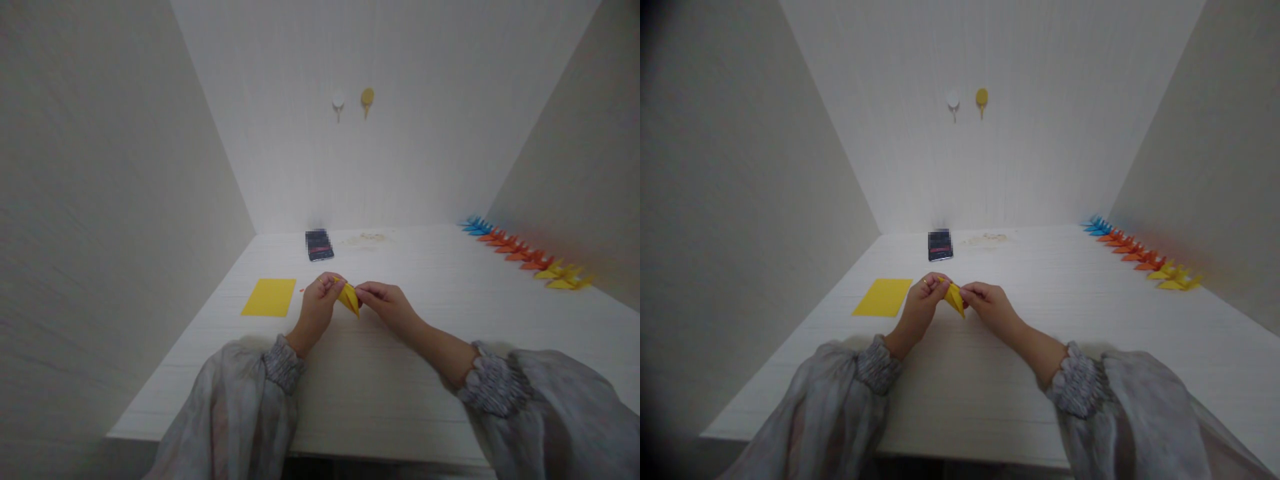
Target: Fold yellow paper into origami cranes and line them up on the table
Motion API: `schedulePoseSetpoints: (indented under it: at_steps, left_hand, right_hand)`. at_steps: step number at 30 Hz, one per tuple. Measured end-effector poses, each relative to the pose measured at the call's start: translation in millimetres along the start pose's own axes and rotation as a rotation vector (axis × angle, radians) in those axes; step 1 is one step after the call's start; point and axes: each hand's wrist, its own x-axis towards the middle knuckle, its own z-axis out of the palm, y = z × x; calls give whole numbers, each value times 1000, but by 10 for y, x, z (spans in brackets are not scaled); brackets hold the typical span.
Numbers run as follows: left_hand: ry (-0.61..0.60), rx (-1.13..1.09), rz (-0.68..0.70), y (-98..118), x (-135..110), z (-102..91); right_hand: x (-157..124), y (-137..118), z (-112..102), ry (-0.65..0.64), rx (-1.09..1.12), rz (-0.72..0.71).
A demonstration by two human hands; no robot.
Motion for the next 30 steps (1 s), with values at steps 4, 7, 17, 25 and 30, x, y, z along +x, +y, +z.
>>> schedulePoseSetpoints:
  at_steps: [4,7,17,25,30]
  left_hand:
    - [-11,3,-24,7,-5,2]
    - [-36,-22,-48,7,-9,3]
    - [-108,-60,-55,-44,-54,-19]
    - [-181,-206,-118,14,-107,-40]
    - [-181,-208,-138,6,-122,-45]
  right_hand:
    - [-6,-41,-8,-15,-17,16]
    - [1,-32,-16,-10,-6,45]
    - [10,122,11,4,445,228]
    - [-1,131,-21,-99,611,308]
    - [-1,146,-40,-150,613,354]
